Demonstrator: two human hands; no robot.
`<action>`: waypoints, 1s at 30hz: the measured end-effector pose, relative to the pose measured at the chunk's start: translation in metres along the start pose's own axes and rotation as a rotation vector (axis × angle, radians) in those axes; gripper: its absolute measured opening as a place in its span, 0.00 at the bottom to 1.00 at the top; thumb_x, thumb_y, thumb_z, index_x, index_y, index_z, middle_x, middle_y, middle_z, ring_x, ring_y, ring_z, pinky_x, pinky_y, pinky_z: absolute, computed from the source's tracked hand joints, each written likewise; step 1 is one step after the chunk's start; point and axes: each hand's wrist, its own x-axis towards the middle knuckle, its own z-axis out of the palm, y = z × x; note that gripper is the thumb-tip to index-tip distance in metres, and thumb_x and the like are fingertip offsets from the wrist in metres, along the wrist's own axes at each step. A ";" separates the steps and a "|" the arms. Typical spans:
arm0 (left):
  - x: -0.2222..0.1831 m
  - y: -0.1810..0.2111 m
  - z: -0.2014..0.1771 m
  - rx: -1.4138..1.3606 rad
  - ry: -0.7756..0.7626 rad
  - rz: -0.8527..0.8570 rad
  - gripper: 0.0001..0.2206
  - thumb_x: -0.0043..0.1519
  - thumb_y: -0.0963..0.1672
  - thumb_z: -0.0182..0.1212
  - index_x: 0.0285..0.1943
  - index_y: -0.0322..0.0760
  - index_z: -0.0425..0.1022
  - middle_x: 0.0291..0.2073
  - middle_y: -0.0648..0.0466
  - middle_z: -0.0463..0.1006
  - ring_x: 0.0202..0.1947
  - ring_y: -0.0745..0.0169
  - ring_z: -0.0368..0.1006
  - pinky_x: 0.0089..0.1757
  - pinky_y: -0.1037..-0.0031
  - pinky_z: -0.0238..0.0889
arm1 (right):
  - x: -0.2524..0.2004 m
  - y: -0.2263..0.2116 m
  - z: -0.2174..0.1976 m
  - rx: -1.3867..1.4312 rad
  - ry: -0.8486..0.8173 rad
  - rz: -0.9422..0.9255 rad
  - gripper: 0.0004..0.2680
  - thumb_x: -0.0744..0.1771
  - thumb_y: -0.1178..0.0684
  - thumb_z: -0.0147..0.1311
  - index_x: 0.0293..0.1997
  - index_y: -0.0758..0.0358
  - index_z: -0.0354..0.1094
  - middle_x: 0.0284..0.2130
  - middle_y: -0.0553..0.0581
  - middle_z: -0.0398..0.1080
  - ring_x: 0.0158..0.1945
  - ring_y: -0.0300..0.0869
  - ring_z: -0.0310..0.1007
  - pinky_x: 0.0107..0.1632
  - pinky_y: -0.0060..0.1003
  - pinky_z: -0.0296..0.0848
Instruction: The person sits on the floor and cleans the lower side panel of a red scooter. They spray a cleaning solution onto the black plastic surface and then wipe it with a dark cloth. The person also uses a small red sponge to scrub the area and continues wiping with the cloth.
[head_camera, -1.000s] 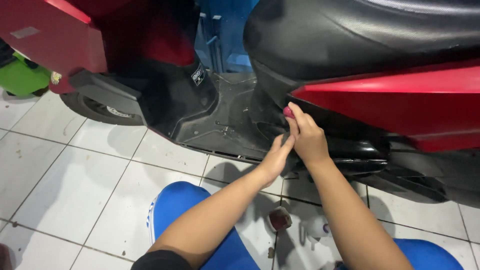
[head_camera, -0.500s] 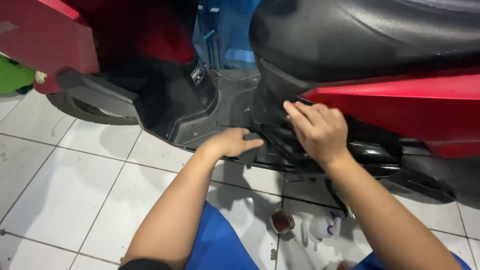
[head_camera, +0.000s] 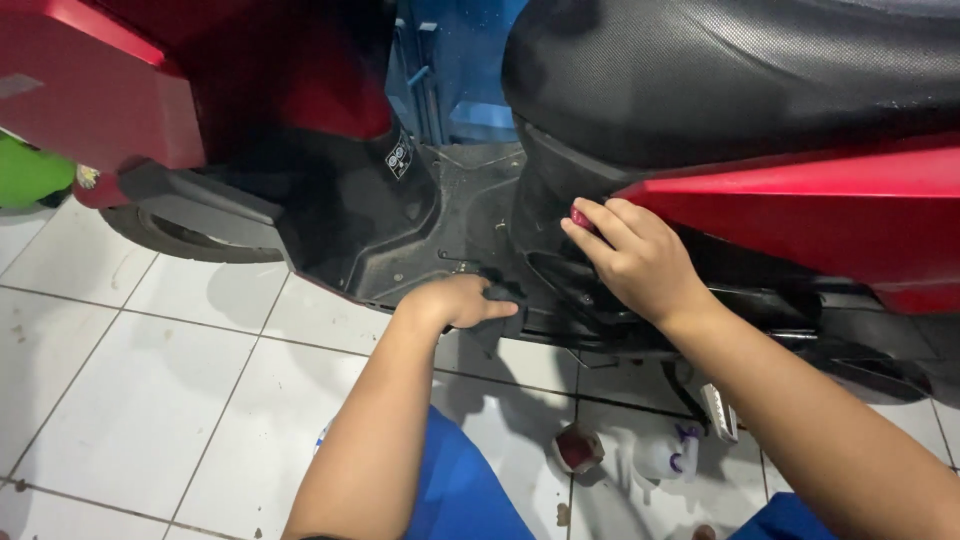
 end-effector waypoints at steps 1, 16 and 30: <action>0.000 0.000 -0.001 0.000 0.000 0.003 0.44 0.58 0.65 0.52 0.69 0.26 0.65 0.63 0.34 0.70 0.65 0.38 0.65 0.58 0.52 0.63 | 0.001 0.001 0.000 -0.002 -0.002 -0.001 0.07 0.67 0.56 0.57 0.47 0.55 0.78 0.49 0.55 0.74 0.49 0.47 0.73 0.49 0.38 0.74; 0.019 -0.010 0.009 0.120 -0.076 -0.035 0.50 0.54 0.69 0.48 0.72 0.28 0.63 0.67 0.34 0.65 0.70 0.36 0.58 0.62 0.51 0.56 | 0.020 0.018 0.016 0.093 -0.115 -0.081 0.08 0.69 0.55 0.51 0.52 0.62 0.72 0.48 0.59 0.72 0.52 0.50 0.72 0.54 0.40 0.73; 0.024 -0.011 0.010 0.131 -0.100 -0.039 0.48 0.55 0.68 0.47 0.71 0.28 0.63 0.66 0.36 0.66 0.69 0.38 0.59 0.61 0.53 0.57 | 0.043 0.013 0.003 -0.009 0.032 -0.055 0.07 0.69 0.53 0.53 0.48 0.60 0.74 0.42 0.56 0.74 0.45 0.48 0.73 0.49 0.39 0.73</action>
